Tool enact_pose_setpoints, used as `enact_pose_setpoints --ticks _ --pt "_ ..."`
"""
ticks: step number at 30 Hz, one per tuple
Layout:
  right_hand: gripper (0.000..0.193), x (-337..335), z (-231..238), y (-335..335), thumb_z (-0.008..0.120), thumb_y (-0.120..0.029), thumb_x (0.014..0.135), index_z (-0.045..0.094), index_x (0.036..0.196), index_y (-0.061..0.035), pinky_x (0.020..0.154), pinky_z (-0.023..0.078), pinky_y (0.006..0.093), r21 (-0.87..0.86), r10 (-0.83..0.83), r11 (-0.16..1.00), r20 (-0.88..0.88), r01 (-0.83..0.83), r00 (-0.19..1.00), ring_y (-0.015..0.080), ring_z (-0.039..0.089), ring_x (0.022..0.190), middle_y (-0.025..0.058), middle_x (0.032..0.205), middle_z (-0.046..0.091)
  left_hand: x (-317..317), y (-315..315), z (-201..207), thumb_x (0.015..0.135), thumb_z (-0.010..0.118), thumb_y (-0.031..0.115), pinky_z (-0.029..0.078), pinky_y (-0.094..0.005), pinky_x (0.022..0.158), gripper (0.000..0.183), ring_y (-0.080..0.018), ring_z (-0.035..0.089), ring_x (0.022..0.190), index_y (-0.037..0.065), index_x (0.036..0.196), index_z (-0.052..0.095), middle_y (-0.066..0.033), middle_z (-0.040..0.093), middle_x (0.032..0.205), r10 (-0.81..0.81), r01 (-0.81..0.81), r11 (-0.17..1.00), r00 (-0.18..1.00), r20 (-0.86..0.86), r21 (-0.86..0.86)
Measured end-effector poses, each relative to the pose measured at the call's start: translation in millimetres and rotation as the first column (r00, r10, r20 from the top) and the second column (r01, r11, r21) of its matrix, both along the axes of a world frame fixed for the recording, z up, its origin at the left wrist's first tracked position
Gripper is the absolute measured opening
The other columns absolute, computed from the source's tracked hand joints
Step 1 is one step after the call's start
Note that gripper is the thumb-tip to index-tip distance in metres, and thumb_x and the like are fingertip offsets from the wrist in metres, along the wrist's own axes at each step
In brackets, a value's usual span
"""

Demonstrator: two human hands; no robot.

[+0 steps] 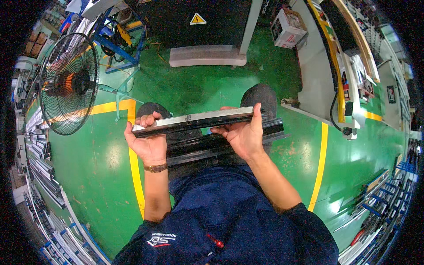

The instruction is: Measuring and inspecting aluminum window profiles on a fabrication floor.

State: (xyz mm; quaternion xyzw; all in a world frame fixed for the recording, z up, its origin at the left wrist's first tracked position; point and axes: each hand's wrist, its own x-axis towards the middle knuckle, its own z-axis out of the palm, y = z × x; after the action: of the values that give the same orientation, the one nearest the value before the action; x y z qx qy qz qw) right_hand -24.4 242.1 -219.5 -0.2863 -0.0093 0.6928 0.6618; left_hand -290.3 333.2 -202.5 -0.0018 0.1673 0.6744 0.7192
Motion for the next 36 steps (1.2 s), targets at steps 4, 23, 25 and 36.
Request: enact_pose_setpoints --ticks 4,23,25,36 --pt "0.1 0 2 -2 0.032 -0.085 0.107 0.07 0.131 0.0041 0.098 0.063 0.0583 -0.002 0.013 1.0 -0.029 -0.013 1.0 0.0387 0.072 0.118 0.022 0.122 0.076 1 0 -3 0.103 0.068 0.034 0.047 -0.0527 0.115 0.033 -0.0254 0.056 0.088 0.007 0.091 0.052 -0.0068 0.052 0.087 0.016 -0.016 1.0 0.999 -0.05 -0.001" --pt "0.097 46 -31 -40 0.036 -0.085 0.106 0.07 0.127 0.003 0.088 0.065 0.0553 -0.122 0.0 0.992 0.198 0.025 0.98 0.0394 0.073 0.111 0.0206 0.122 0.075 -50 -78 4 0.116 0.054 0.052 0.062 -0.0419 0.1 0.065 -0.0305 0.079 0.115 -0.006 0.141 0.069 -0.0231 0.079 0.129 -0.74 0.863 0.419 0.142 -0.658 -0.284" --pt "0.1 42 -28 -42 0.038 -0.085 0.105 0.07 0.126 0.0069 0.086 0.065 0.0518 -0.171 -0.02 0.984 0.211 0.057 0.977 0.0399 0.076 0.099 0.0228 0.113 0.077 -42 -78 34 0.111 0.069 0.03 0.062 -0.0383 0.097 0.04 -0.025 0.08 0.109 -0.005 0.131 0.075 -0.0176 0.082 0.122 -0.717 0.837 0.431 0.09 -0.691 -0.337" --pt "0.099 35 -32 -56 0.033 -0.084 0.106 0.072 0.125 0.0053 0.086 0.066 0.0527 -0.132 0.048 0.991 0.183 -0.024 0.982 0.0382 0.076 0.106 0.0233 0.117 0.077 25 -37 31 0.088 0.089 0.04 0.058 -0.0479 0.1 0.062 -0.0406 0.074 0.114 0.003 0.134 0.072 -0.0205 0.078 0.125 0.314 0.837 0.472 -0.454 -0.834 -0.278"
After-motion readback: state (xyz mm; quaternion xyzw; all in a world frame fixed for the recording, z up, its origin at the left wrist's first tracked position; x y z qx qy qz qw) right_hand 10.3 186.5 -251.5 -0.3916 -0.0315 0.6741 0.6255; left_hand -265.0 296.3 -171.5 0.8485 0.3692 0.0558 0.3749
